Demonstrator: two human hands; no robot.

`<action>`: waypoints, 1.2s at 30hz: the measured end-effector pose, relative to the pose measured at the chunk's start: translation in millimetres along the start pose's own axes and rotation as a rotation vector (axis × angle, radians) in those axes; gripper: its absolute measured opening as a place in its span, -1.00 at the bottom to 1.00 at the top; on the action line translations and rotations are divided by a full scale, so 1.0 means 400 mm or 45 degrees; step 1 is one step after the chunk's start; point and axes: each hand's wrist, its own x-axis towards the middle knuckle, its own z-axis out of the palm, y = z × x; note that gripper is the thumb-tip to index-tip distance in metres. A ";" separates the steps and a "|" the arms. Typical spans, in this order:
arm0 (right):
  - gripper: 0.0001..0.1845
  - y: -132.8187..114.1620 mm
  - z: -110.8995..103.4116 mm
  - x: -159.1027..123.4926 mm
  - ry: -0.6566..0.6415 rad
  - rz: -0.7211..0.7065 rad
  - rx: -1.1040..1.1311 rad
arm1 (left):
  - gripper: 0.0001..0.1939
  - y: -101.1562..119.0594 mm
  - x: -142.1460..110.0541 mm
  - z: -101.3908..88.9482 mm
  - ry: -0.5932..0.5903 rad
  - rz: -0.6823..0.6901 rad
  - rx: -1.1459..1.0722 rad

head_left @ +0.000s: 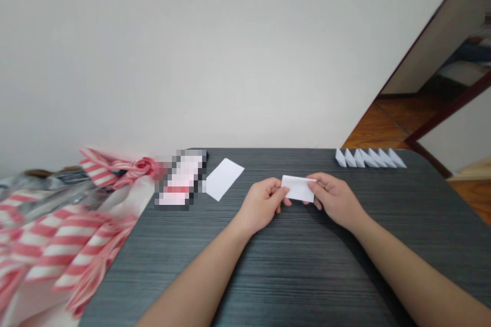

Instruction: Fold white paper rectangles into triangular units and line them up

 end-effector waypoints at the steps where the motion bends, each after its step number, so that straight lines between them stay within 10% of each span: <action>1: -0.72 0.001 -0.001 0.000 0.001 -0.001 -0.014 | -0.76 0.000 -0.001 0.000 0.000 0.008 0.005; 36: -0.80 -0.030 0.010 0.007 -0.091 -0.383 -0.258 | -0.73 0.011 -0.021 0.004 -0.212 0.291 0.532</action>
